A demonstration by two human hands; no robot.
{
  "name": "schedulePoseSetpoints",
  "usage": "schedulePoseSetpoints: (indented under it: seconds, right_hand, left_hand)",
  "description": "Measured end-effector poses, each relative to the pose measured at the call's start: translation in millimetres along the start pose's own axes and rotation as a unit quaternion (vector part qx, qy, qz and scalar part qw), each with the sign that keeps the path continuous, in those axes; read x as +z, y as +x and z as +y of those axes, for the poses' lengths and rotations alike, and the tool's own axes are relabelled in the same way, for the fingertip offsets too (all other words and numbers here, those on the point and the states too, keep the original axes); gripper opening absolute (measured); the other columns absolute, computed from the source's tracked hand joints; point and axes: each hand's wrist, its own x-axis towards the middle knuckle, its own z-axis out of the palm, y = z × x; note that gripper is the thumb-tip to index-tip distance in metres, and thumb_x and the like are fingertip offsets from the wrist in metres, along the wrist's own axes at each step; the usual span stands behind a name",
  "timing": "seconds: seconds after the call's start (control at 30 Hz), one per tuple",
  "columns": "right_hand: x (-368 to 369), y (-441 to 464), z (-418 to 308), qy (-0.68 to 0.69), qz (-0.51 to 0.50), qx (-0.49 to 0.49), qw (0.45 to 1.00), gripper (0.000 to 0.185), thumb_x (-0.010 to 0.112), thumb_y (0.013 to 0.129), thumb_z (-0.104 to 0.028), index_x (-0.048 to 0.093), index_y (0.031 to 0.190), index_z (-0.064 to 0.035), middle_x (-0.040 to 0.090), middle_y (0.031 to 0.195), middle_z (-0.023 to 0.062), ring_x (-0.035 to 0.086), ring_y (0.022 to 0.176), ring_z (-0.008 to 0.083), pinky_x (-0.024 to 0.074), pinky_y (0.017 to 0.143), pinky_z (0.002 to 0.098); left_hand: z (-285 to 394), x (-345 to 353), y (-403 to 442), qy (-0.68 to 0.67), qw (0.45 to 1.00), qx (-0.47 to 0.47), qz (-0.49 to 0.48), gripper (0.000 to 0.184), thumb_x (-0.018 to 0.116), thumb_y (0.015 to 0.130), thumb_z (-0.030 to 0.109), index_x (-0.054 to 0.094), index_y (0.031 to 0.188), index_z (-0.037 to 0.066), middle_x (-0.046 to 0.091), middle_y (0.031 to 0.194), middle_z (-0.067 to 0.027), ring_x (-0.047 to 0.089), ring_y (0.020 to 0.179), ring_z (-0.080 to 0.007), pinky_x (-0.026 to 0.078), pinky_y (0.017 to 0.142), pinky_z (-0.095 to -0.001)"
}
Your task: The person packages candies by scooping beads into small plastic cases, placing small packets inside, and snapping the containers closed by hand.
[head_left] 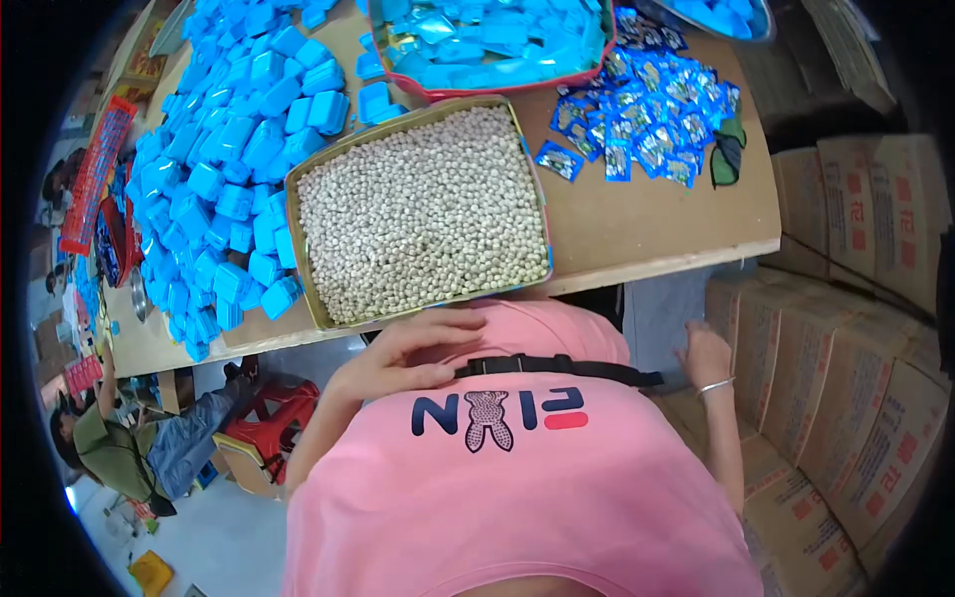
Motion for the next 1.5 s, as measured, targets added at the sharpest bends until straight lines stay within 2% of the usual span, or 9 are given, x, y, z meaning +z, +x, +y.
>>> schedulePoseSetpoints:
  seconds: [0.03,0.13,0.3,0.47,0.7,1.03,1.17,1.3,1.5]
  right_hand:
    - [-17,8,-16,-0.191,0.130,-0.062,0.971,0.024,0.064,0.081,-0.007,0.062,0.104,-0.0001,0.061,0.076,0.0051,0.050,0.060,0.0124,0.0413,0.055,0.0249]
    - [-67,30,-115,0.239,0.001,-0.164,0.957,0.013,0.063,0.080,-0.006,0.066,0.092,-0.0021,0.064,0.080,0.0045,0.052,0.062,0.0162,0.0418,0.059,0.0261]
    - [-99,83,-179,0.138,-0.018,-0.377,0.916,0.009,0.062,0.080,-0.006,0.065,0.088,-0.0024,0.065,0.081,0.0057,0.055,0.065,0.0207,0.0437,0.062,0.0286]
    - [-174,179,-199,0.047,0.277,-0.334,0.900,0.007,0.063,0.079,-0.009,0.065,0.083,-0.0034,0.066,0.083,0.0064,0.059,0.070,0.0259,0.0466,0.066,0.0325]
    - [-277,345,-152,-0.065,0.488,-0.046,0.869,0.033,0.065,0.080,-0.034,0.067,0.097,-0.0062,0.069,0.096,0.0125,0.065,0.082,0.0346,0.0514,0.074,0.0422]
    - [-279,275,-178,-0.054,0.510,-0.165,0.842,0.049,0.072,0.075,-0.033,0.055,0.109,-0.0014,0.060,0.097,0.0151,0.060,0.075,0.0325,0.0501,0.069,0.0390]
    - [-185,168,-243,0.305,0.099,-0.306,0.896,0.043,0.073,0.071,-0.003,0.054,0.110,-0.0051,0.059,0.099,0.0053,0.056,0.076,0.0145,0.0480,0.066,0.0264]
    - [-86,143,-280,0.269,0.010,-0.469,0.841,0.038,0.073,0.071,-0.002,0.057,0.106,-0.0044,0.055,0.110,0.0057,0.055,0.090,0.0153,0.0472,0.077,0.0277]
    - [-68,153,-292,0.503,-0.215,-0.336,0.766,0.031,0.070,0.075,-0.008,0.059,0.104,-0.0030,0.057,0.108,0.0067,0.056,0.095,0.0175,0.0458,0.082,0.0296]
  left_hand:
    - [-3,2,-7,-0.024,0.999,0.005,0.034,0.035,0.063,0.086,0.011,0.061,0.120,0.001,0.049,0.136,-0.0149,0.045,0.125,-0.0280,0.038,0.102,-0.0348]
    - [-4,6,-21,-0.022,0.996,-0.003,0.082,0.037,0.062,0.087,0.010,0.060,0.122,0.001,0.050,0.136,-0.0147,0.046,0.125,-0.0275,0.038,0.102,-0.0347]
    - [-23,16,-25,0.096,0.990,0.041,0.090,0.040,0.062,0.087,0.008,0.057,0.126,0.002,0.051,0.135,-0.0141,0.047,0.124,-0.0261,0.038,0.102,-0.0340]
    - [7,17,-48,-0.046,0.953,-0.031,0.299,0.031,0.053,0.086,0.001,0.059,0.116,-0.004,0.065,0.111,-0.0128,0.061,0.098,-0.0206,0.045,0.092,-0.0283]
    - [-28,2,-89,-0.237,0.711,0.046,0.661,0.017,0.051,0.090,0.003,0.062,0.102,-0.001,0.066,0.089,-0.0107,0.061,0.079,-0.0148,0.044,0.072,-0.0214]
    - [-9,-2,-53,-0.098,0.799,0.007,0.593,0.019,0.060,0.083,-0.002,0.061,0.102,0.000,0.064,0.092,-0.0073,0.060,0.088,-0.0148,0.047,0.078,-0.0240]
    - [13,-13,9,-0.168,0.901,0.068,0.394,0.051,0.063,0.079,-0.003,0.049,0.128,0.003,0.057,0.116,-0.0120,0.058,0.099,-0.0184,0.049,0.081,-0.0273]
    - [7,-20,67,-0.244,0.889,0.115,0.371,0.054,0.064,0.082,0.002,0.044,0.132,0.003,0.056,0.119,-0.0135,0.056,0.100,-0.0184,0.049,0.081,-0.0284]
    - [-7,-36,42,-0.262,0.874,0.078,0.401,0.047,0.068,0.080,0.006,0.051,0.124,0.001,0.063,0.105,-0.0099,0.059,0.090,-0.0152,0.048,0.079,-0.0254]
